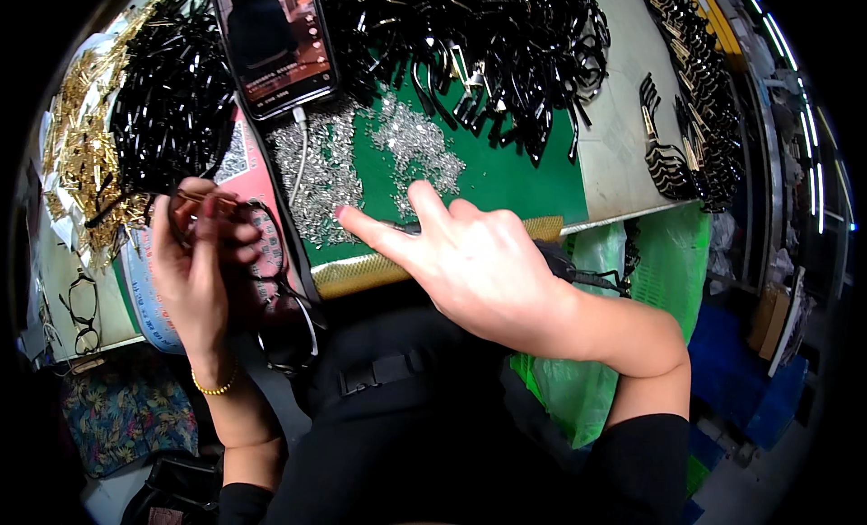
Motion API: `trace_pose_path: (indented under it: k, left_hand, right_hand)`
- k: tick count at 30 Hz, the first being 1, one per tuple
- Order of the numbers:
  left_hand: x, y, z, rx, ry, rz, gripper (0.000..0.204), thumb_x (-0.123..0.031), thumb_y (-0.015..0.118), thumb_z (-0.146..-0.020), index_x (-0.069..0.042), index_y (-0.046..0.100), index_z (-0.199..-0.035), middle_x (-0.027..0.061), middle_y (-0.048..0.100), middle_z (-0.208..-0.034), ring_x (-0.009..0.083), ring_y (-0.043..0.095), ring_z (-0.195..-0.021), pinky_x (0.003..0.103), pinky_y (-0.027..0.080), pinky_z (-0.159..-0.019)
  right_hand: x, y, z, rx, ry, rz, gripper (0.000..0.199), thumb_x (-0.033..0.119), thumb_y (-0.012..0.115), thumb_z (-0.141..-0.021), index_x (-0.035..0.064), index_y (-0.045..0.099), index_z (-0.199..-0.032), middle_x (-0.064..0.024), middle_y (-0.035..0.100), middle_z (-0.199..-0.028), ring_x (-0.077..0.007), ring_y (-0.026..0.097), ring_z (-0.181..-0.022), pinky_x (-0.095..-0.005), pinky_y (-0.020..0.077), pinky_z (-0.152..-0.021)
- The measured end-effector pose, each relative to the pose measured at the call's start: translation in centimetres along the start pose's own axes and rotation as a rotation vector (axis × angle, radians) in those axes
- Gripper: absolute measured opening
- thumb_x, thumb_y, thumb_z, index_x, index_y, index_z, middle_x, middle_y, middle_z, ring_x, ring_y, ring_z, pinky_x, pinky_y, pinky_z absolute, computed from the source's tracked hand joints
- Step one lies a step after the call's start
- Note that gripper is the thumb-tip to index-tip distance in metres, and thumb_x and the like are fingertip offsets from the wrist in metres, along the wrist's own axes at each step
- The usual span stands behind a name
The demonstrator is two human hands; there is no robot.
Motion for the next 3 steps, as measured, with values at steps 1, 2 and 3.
trace_pose_path:
  k: [1, 2, 3]
  left_hand:
    - [-0.31, 0.23, 0.34, 0.036, -0.004, -0.068, 0.022, -0.006, 0.053, -0.104, 0.001, 0.054, -0.125, 0.008, 0.065, -0.108, 0.011, 0.068, -0.075, 0.021, 0.057, -0.061]
    - [-0.47, 0.71, 0.94, 0.072, -0.013, -0.137, 0.024, -0.006, 0.053, -0.104, 0.001, 0.054, -0.127, 0.0076, 0.065, -0.108, 0.0107, 0.067, -0.075, 0.021, 0.056, -0.059]
    - [-0.68, 0.53, 0.92, 0.067, -0.008, -0.142, 0.024, -0.006, 0.053, -0.104, 0.001, 0.054, -0.127, 0.0076, 0.065, -0.108, 0.0107, 0.067, -0.075, 0.021, 0.056, -0.059]
  right_hand:
    - [-0.03, 0.07, 0.09, -0.015, -0.013, -0.002, 0.076, 0.005, 0.064, -0.075, 0.0266, 0.05, -0.147, -0.0116, 0.055, -0.093, -0.0179, 0.056, -0.057, -0.0296, 0.047, -0.043]
    - [0.01, 0.21, 0.08, 0.003, -0.016, 0.005, 0.077, 0.005, 0.064, -0.075, 0.0266, 0.049, -0.148, -0.0115, 0.055, -0.094, -0.0182, 0.056, -0.057, -0.0289, 0.0481, -0.044]
    - [0.11, 0.23, 0.01, 0.021, -0.018, 0.012, 0.078, 0.005, 0.064, -0.075, 0.0267, 0.049, -0.149, -0.0115, 0.055, -0.094, -0.0184, 0.056, -0.057, -0.0282, 0.0491, -0.044]
Point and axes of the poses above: each hand's wrist, its own z-axis away from the middle knuckle, its own y-axis out of the palm, x = y × z, the point moved 10 cm from there along -z, towards the middle knuckle
